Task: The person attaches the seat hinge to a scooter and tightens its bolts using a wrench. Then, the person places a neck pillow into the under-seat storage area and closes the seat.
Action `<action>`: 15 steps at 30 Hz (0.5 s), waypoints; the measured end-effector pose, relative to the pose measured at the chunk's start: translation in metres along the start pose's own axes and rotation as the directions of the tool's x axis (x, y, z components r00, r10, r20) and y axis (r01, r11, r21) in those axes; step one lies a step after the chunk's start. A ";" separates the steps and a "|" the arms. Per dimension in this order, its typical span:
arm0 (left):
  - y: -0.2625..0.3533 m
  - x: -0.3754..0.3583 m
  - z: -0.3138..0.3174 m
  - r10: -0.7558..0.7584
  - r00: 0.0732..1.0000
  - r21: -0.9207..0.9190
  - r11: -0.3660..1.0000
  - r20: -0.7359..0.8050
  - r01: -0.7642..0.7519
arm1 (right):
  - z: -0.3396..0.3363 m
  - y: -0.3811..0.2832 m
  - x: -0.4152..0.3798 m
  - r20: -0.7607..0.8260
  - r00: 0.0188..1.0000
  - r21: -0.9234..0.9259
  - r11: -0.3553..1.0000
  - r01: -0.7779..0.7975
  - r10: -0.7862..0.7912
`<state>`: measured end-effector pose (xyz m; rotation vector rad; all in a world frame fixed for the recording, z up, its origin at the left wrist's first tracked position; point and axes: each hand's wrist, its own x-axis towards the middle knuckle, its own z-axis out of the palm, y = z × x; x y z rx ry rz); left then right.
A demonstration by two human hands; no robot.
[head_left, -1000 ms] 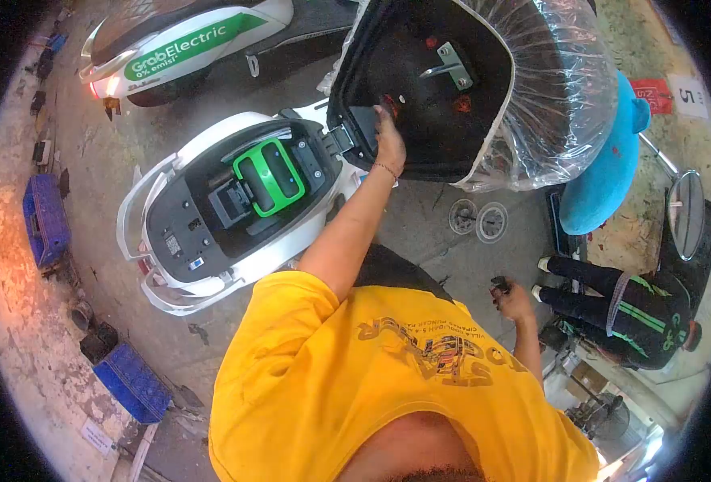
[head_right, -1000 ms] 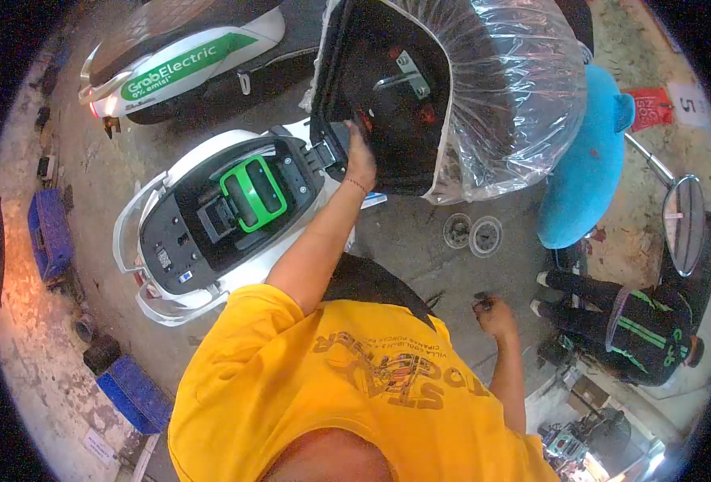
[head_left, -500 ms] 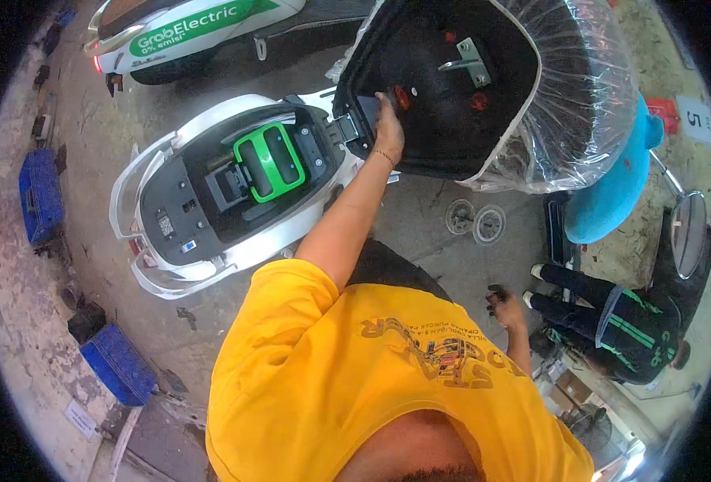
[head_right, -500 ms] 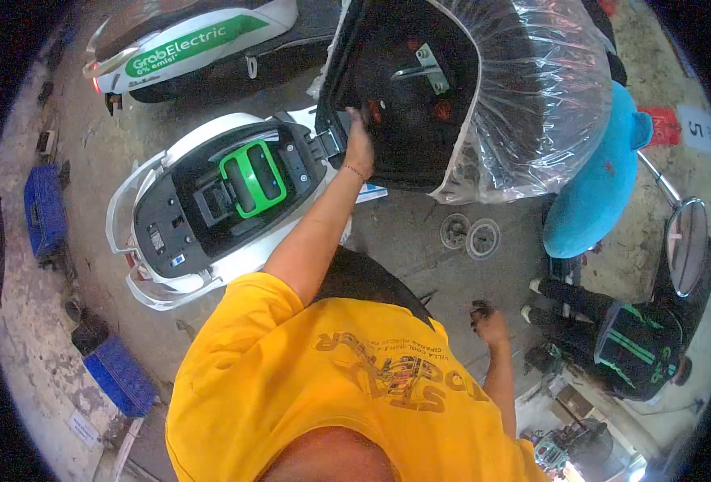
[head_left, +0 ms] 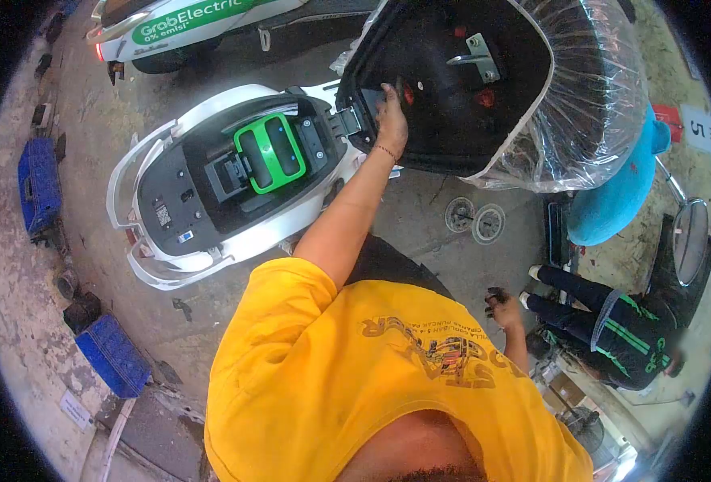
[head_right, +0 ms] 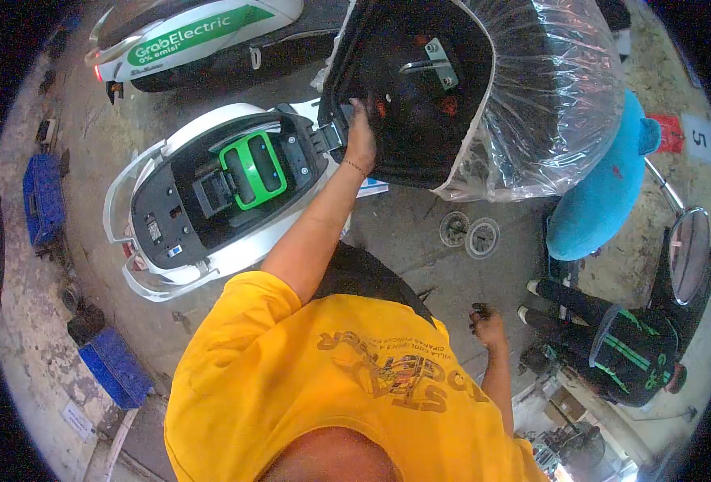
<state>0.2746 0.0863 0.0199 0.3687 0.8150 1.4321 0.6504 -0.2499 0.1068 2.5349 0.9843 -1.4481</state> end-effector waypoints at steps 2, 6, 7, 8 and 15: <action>-0.001 0.001 -0.003 0.026 1.000 0.054 0.998 -0.007 -0.026 | 0.000 -0.004 -0.006 -0.003 0.999 -0.025 0.999 0.047 -0.047; 0.001 -0.002 0.000 0.110 0.984 0.207 0.975 -0.137 -0.080 | 0.000 -0.004 -0.003 0.008 0.997 -0.036 0.997 0.075 -0.075; -0.008 0.002 -0.006 0.110 0.984 0.208 0.975 -0.139 -0.080 | 0.002 -0.004 -0.002 0.010 0.997 -0.037 0.996 0.075 -0.075; -0.017 0.008 -0.012 0.060 0.973 0.400 0.916 -0.223 0.035 | 0.003 -0.004 -0.001 0.001 0.997 -0.021 0.997 0.071 -0.071; 0.049 -0.048 -0.009 -0.170 0.976 -0.432 0.877 0.132 0.211 | 0.007 -0.014 -0.002 -0.045 0.997 0.005 0.998 0.061 -0.061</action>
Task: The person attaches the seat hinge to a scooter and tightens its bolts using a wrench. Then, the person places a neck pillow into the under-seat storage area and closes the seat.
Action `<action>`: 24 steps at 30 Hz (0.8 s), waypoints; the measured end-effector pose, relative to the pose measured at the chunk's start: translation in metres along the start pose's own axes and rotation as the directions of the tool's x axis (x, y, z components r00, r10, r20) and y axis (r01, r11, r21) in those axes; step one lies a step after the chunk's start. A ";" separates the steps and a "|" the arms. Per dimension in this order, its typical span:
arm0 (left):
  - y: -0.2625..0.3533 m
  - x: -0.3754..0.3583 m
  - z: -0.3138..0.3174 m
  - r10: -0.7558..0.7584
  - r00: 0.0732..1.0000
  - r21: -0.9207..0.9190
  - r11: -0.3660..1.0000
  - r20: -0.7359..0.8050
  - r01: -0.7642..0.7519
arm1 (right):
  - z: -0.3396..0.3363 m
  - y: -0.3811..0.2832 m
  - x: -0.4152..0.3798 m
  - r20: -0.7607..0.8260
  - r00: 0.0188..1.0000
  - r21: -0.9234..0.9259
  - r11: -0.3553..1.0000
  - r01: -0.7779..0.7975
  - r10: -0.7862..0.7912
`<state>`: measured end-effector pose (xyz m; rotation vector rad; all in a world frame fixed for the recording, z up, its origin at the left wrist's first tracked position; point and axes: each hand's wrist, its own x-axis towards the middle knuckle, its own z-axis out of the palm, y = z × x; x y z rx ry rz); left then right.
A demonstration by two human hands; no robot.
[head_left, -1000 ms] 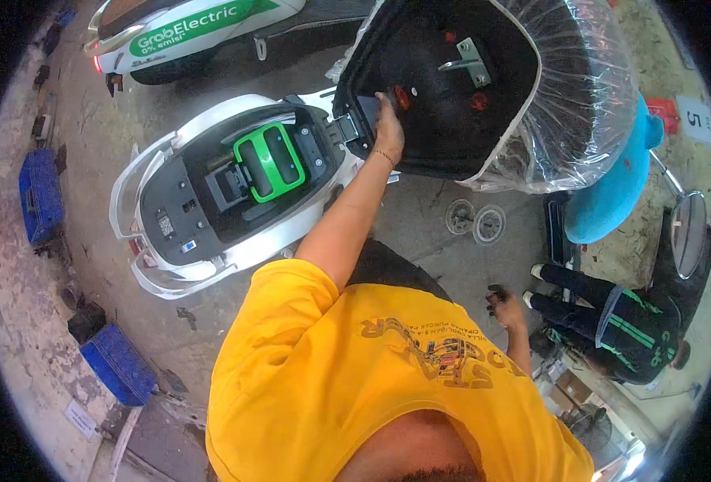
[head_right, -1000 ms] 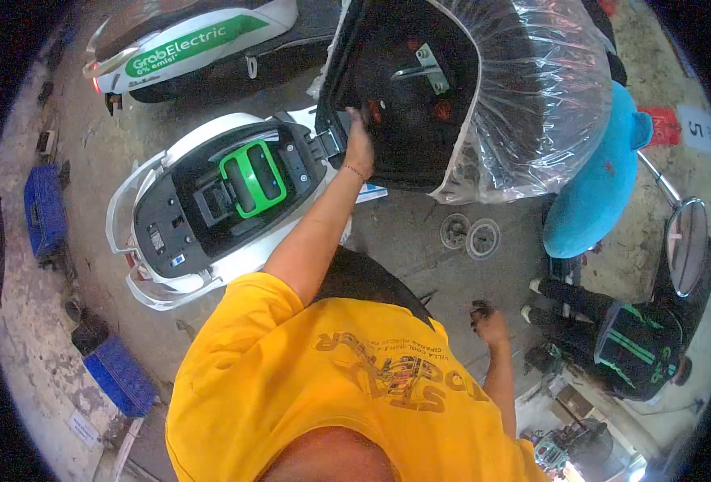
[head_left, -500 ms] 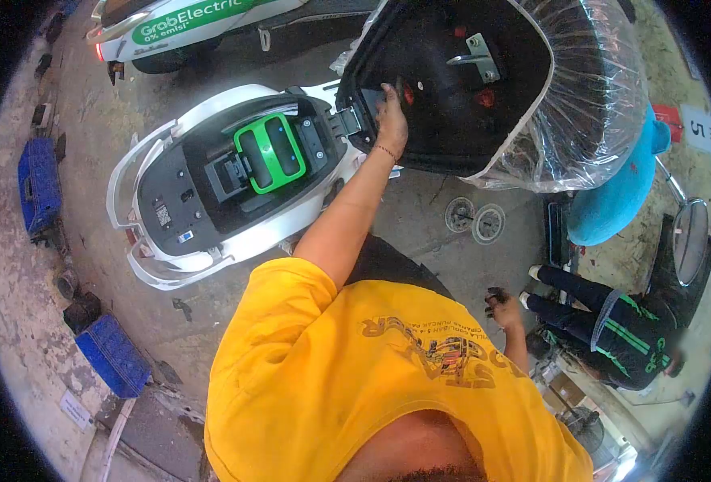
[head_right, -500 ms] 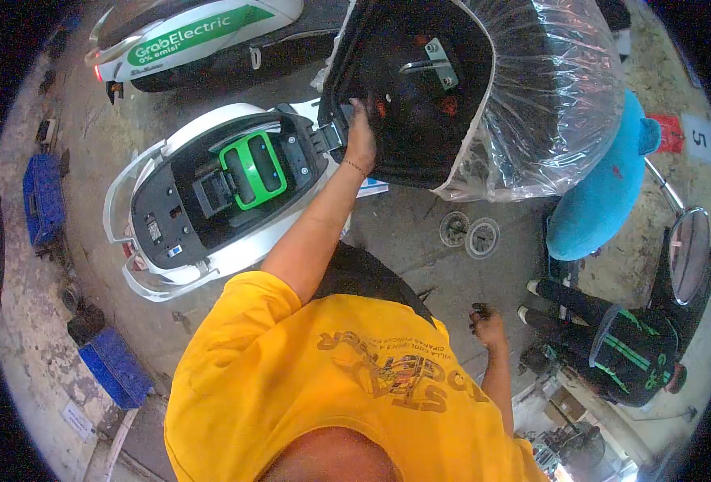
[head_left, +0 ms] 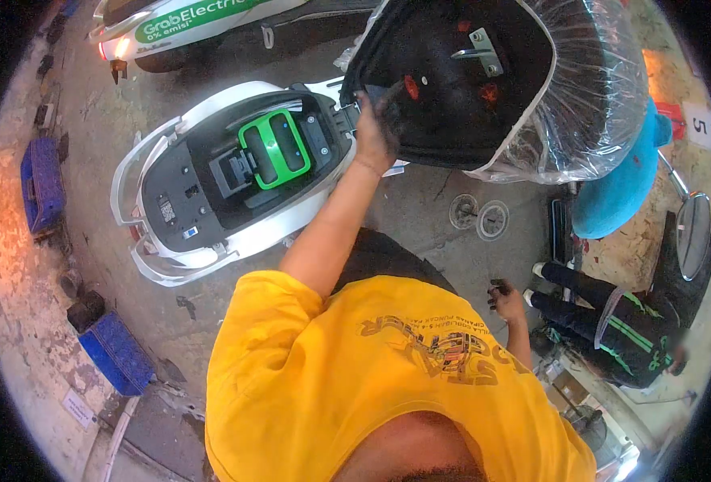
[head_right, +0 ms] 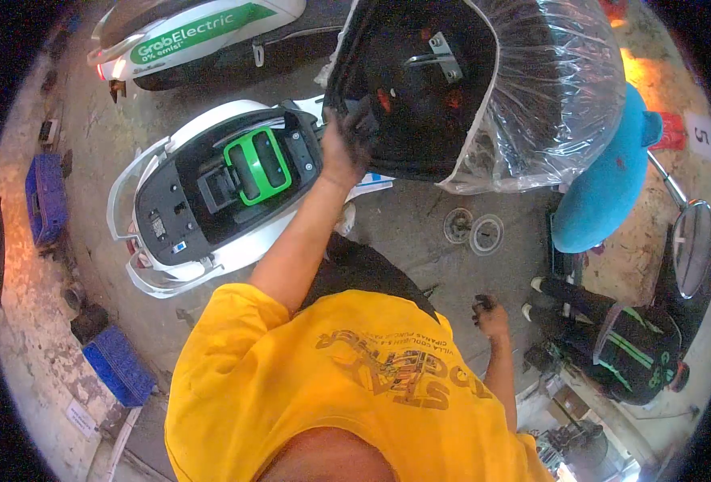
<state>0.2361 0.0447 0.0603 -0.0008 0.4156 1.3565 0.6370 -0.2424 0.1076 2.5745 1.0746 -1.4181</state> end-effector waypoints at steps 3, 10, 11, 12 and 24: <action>0.018 -0.038 0.015 -0.110 0.989 -0.153 0.984 -0.093 0.095 | 0.003 0.011 0.004 0.008 1.000 0.052 0.998 -0.022 0.021; 0.026 -0.093 0.036 -0.187 0.982 -0.199 0.963 -0.019 0.180 | 0.022 0.010 -0.002 0.059 0.993 -0.023 0.995 -0.098 0.099; 0.019 -0.095 0.024 -0.215 0.977 -0.121 0.969 0.000 0.214 | 0.024 0.022 0.002 0.071 0.995 0.033 0.996 -0.079 0.077; 0.012 -0.096 0.013 -0.245 0.969 -0.042 0.968 0.019 0.246 | 0.026 0.029 0.002 0.080 0.995 0.091 0.994 -0.061 0.054; -0.140 -0.098 -0.003 -0.787 0.580 0.537 -0.402 0.212 -0.742 | 0.041 0.038 -0.026 0.009 0.991 0.161 0.978 -0.133 0.133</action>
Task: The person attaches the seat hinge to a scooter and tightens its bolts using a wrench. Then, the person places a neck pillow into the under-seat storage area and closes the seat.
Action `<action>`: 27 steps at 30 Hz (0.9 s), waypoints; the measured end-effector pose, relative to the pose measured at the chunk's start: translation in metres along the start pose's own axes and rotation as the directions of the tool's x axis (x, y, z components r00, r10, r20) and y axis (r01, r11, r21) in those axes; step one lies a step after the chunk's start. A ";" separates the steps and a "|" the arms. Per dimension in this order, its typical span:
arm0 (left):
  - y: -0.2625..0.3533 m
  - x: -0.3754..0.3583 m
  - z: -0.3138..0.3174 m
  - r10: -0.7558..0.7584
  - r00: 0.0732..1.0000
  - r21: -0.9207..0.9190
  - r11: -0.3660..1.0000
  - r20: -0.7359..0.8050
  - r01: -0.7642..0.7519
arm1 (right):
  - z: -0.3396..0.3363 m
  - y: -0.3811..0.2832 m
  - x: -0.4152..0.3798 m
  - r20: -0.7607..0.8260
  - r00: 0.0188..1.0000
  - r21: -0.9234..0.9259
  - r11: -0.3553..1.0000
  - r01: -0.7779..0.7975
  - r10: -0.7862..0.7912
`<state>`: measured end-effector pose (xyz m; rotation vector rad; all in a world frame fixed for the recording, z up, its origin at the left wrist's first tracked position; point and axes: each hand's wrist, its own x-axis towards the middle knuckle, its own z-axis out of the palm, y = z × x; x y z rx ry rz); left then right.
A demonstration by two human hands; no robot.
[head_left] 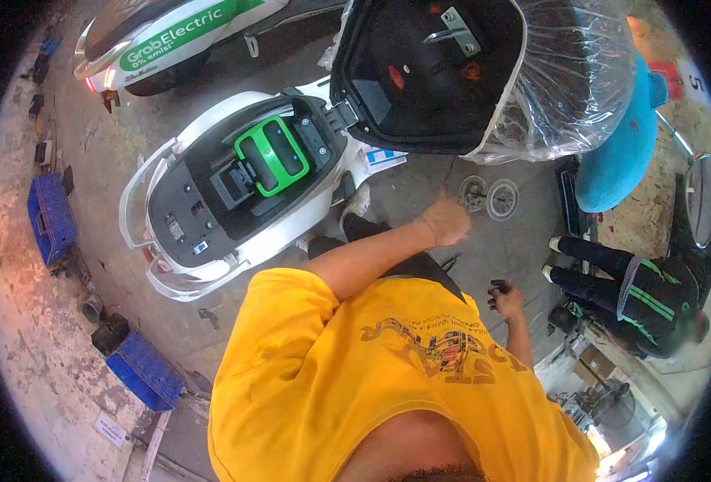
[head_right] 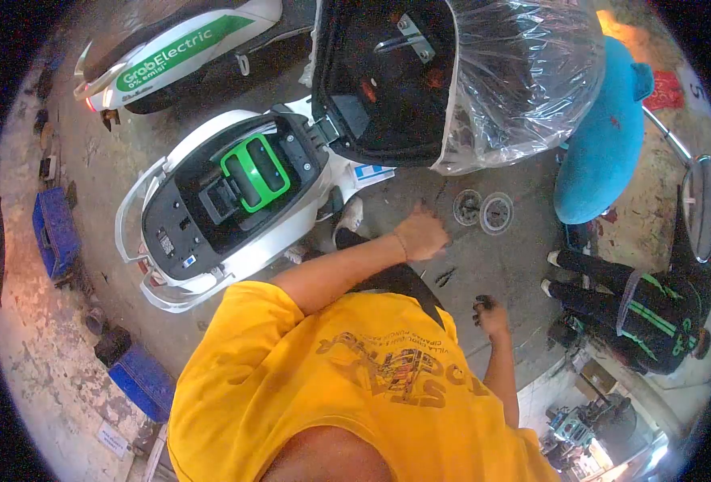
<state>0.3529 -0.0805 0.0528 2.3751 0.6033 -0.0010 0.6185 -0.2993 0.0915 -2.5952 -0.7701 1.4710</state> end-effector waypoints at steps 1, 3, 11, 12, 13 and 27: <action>0.003 0.009 0.008 0.002 1.000 0.003 1.000 -0.001 -0.002 | 0.000 0.004 0.001 -0.002 1.000 0.003 1.000 0.002 -0.002; 0.009 0.020 0.027 0.142 0.929 -0.041 0.985 -0.342 -0.166 | 0.001 0.011 0.005 -0.009 1.000 -0.010 1.000 -0.016 0.016; 0.009 -0.027 -0.044 0.069 0.956 -0.159 0.980 -0.283 -0.118 | 0.001 0.016 0.016 -0.002 0.999 -0.037 0.999 -0.036 0.036; 0.007 -0.043 -0.065 -0.041 0.990 -0.174 0.985 -0.138 0.016 | 0.000 0.017 0.021 -0.005 0.999 -0.074 0.996 -0.041 0.041; 0.001 -0.055 -0.077 -0.101 0.992 -0.200 0.976 -0.071 0.085 | -0.002 0.018 0.027 -0.005 0.999 -0.069 0.997 -0.037 0.037; -0.023 -0.162 -0.188 -0.590 0.607 -0.619 0.760 -0.532 0.196 | -0.175 -0.350 -0.215 -0.707 0.149 -0.251 0.443 0.861 -0.691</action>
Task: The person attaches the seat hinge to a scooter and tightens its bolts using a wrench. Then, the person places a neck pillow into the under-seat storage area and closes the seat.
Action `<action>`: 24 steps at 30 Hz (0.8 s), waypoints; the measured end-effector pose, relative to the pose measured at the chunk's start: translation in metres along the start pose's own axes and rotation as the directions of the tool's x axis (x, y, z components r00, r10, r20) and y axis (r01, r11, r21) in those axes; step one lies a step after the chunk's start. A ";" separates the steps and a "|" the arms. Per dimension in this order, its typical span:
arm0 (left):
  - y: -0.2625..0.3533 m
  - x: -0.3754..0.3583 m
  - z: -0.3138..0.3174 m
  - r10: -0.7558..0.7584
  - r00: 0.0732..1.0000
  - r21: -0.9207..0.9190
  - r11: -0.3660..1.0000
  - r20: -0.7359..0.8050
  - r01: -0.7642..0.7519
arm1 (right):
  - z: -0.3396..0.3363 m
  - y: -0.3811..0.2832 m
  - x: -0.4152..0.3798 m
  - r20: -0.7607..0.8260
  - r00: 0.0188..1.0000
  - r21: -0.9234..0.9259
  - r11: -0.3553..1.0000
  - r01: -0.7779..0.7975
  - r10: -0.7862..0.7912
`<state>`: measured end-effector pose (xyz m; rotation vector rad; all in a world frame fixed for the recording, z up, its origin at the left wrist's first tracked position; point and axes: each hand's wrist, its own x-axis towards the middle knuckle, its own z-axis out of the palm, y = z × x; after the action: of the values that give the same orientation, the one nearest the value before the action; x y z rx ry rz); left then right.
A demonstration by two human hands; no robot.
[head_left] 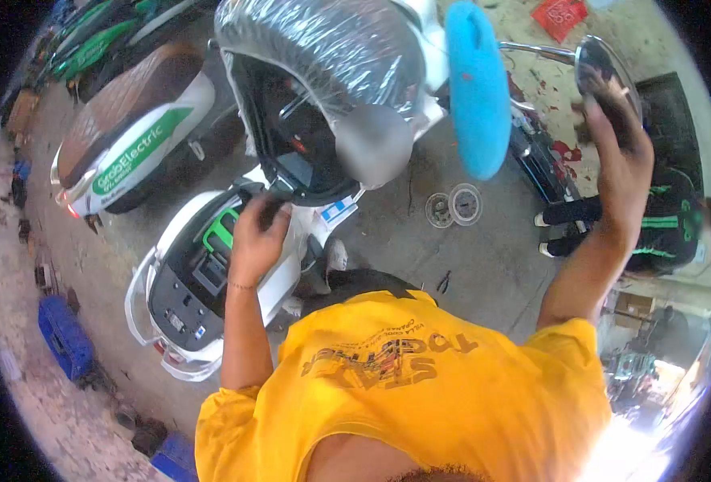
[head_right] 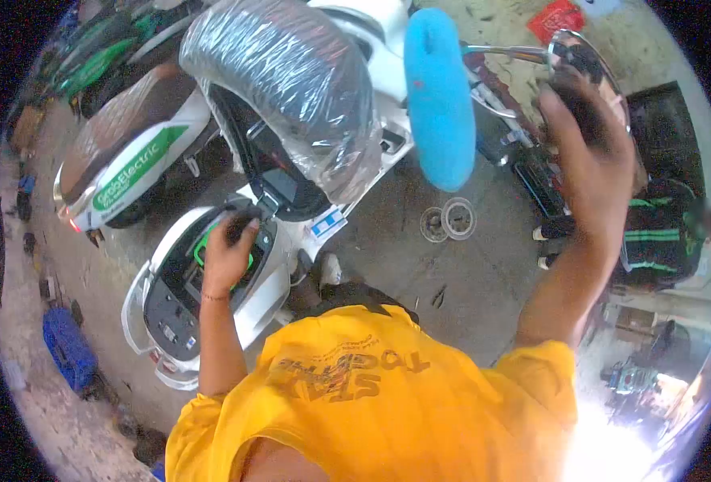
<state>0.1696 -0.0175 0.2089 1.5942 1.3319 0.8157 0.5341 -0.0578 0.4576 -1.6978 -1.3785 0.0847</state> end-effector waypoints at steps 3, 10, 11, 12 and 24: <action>0.030 -0.004 0.001 0.029 0.998 -0.107 0.994 0.054 -0.023 | 0.004 0.010 0.059 0.185 0.979 -0.201 0.972 0.121 -0.084; 0.060 -0.009 -0.002 0.312 0.945 0.287 0.901 0.095 -0.327 | 0.064 -0.060 0.097 0.460 0.881 -0.648 0.719 0.249 0.110; 0.054 -0.015 -0.002 0.307 0.947 0.284 0.904 0.089 -0.320 | 0.073 -0.059 0.097 0.434 0.891 -0.705 0.666 0.245 0.131; 0.042 -0.022 -0.002 0.273 0.960 0.248 0.928 0.056 -0.278 | 0.081 -0.059 0.096 0.407 0.901 -0.757 0.608 0.239 0.151; -0.073 -0.113 -0.026 0.000 0.998 0.311 0.950 -0.059 0.018 | 0.086 -0.048 0.122 0.289 0.957 -0.715 0.667 0.211 0.007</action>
<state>0.0936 -0.1195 0.1574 1.8169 1.5694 0.6737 0.4954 0.0894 0.4973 -2.3325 -1.8739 -0.3876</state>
